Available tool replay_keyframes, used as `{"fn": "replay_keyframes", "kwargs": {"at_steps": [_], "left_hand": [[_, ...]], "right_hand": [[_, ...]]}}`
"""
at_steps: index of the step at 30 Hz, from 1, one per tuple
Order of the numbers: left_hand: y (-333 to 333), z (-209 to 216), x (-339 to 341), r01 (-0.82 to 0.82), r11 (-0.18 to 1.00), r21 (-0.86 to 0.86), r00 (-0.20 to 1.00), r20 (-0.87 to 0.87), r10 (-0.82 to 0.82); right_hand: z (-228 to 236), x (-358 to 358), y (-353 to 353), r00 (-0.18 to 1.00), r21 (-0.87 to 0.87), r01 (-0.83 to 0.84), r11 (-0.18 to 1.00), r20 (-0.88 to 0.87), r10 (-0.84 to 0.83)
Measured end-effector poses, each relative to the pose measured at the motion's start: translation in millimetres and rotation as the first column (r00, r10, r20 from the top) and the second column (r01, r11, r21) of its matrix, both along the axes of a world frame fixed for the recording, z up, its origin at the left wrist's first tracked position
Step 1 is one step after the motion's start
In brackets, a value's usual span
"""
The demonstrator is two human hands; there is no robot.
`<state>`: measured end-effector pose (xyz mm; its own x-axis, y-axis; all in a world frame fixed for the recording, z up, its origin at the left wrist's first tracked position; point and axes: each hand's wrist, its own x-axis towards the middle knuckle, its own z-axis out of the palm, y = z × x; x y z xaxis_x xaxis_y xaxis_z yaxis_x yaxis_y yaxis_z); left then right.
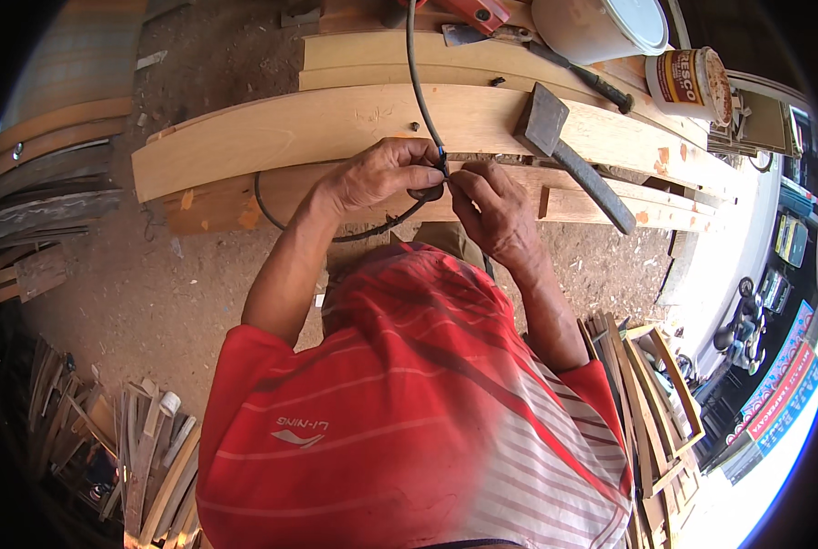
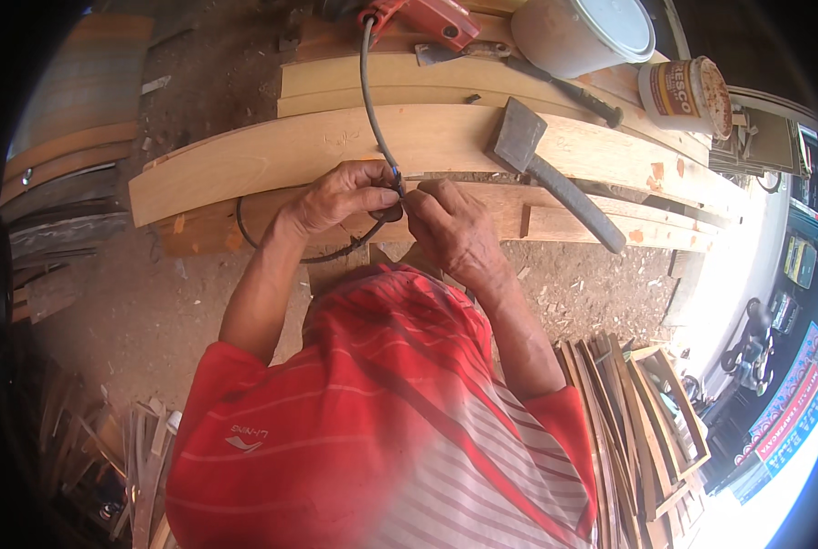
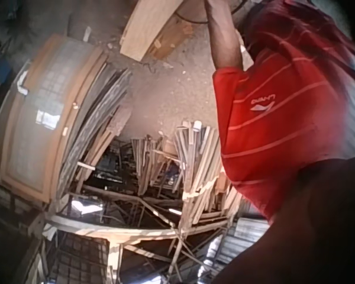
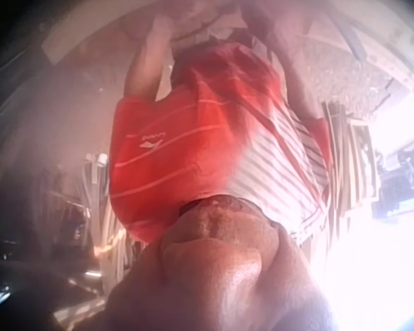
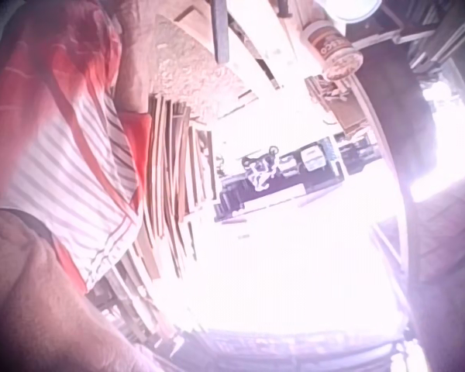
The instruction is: The person retrieves a roll of electrical tape from a container, walks over to a workbench, and wraps the tape around the cord of a power tool by hand.
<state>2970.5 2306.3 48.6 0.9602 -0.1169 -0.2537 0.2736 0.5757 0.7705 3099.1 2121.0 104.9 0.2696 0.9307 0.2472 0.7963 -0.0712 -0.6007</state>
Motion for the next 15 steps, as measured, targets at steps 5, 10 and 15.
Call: {"fn": "replay_keyframes", "kwargs": {"at_steps": [5,10,15], "left_hand": [[-1.1,-6.7,1.0,-0.071,0.977,0.199,0.995,0.077,0.057],[1.0,-2.7,-1.3,-0.056,0.997,0.046,0.998,-0.030,0.057],[-3.9,-3.5,-0.9,-0.132,0.989,0.060,0.991,0.032,0.131]], "right_hand": [[-3.5,1.1,0.5,1.000,-0.010,-0.007,1.000,-0.004,0.007],[-5.4,4.0,2.5,0.999,-0.017,-0.032,0.999,0.014,0.032],[-8.5,7.1,4.6,0.999,-0.016,-0.027,1.000,0.024,0.027]]}}
